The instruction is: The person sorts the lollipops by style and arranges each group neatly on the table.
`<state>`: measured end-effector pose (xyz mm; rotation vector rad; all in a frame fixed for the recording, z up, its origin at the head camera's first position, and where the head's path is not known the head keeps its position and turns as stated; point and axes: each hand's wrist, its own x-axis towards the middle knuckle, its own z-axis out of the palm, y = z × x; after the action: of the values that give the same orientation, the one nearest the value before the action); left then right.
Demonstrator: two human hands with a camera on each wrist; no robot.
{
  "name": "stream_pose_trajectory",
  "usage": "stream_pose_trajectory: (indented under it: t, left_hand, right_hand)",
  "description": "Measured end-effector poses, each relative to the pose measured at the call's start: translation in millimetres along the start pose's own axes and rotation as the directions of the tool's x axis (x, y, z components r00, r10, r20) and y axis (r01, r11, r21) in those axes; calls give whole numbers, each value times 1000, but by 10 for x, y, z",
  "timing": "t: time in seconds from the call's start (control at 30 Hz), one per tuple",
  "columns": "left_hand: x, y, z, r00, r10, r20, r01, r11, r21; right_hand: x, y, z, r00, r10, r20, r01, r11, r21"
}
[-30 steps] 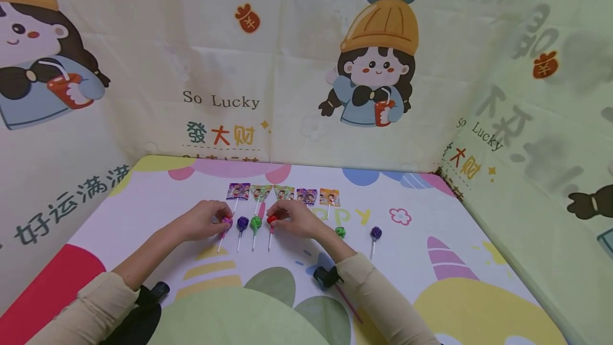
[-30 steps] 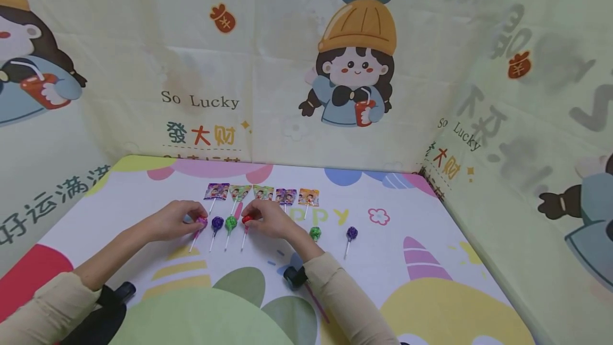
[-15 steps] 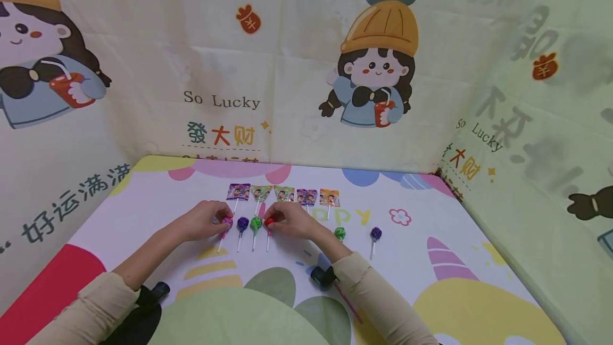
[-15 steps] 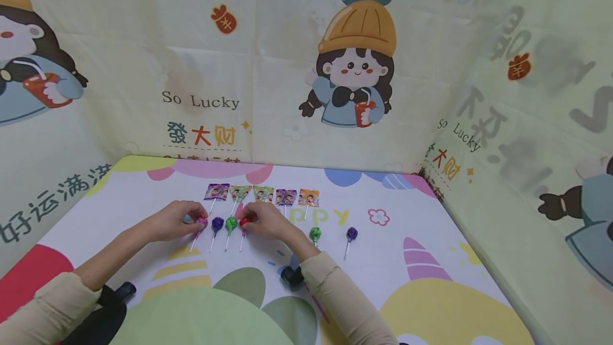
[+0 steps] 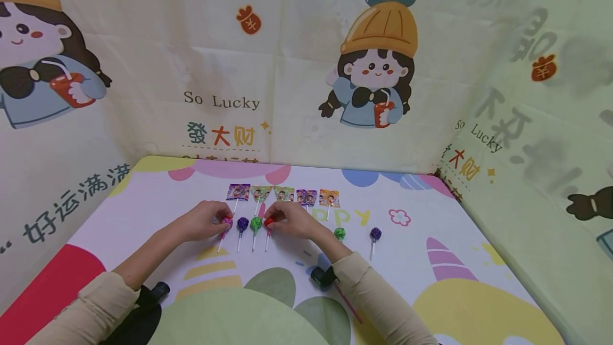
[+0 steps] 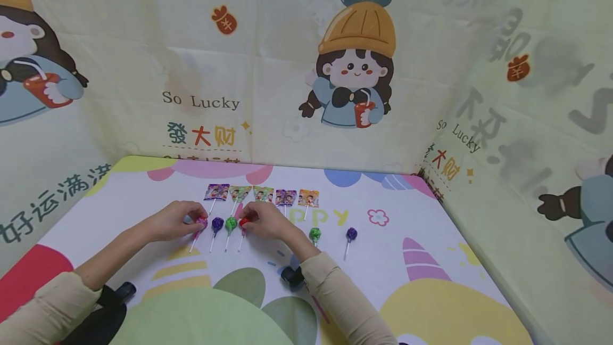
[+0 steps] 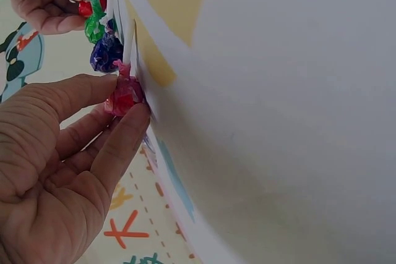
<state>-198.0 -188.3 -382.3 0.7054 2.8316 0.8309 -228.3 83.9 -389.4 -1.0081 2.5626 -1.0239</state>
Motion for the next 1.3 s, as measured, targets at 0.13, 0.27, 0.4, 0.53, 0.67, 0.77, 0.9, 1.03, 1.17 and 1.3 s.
stream_pose_trajectory:
  t: [0.13,0.27,0.4,0.53,0.67,0.77,0.9,1.03,1.17,1.3]
  left_hand:
    - [-3,4,-7,1000,-6,5,6,1000,-5]
    - [1,-1,-4,1000,-26,13,26,1000,-4]
    - [4,4,4,999,-33,12,33,999,1]
    - [0,10,7,1000,-22,5,22,1000,-3]
    - [-1,13,7,1000,-31,3,31,999,-7]
    - [-2,16,9,999,-36,7,36,999,-6]
    - [-5,18,12,999,-42,9,42,999,-8]
    - [-9,8,10,999,-41,8,41,999,-4]
    - [-3,1,14,999,-33,9,33,999,-7]
    - [3,-5,19,999,-39,10,39,999,-9]
  right_hand:
    - [-14,-7,-33,1000,-5,-1,5,1000,9]
    - [-57,-19,-80,999,-35,-20,35,999,-4]
    - [-129,-27,-132,998,-44,-41,43,999,-22]
    - [-226,-20,-184,997,-52,-64,52,999,-15]
    - [-334,6,-219,993,-72,-90,71,997,-13]
    - [-418,32,-239,993,-58,-107,58,998,-6]
    - [-518,82,-273,991,-41,-126,44,999,18]
    - [-613,131,-321,989,-44,-142,48,999,24]
    - [-711,187,-389,987,-42,-157,48,998,33]
    - [-794,240,-460,984,-29,-177,34,999,27]
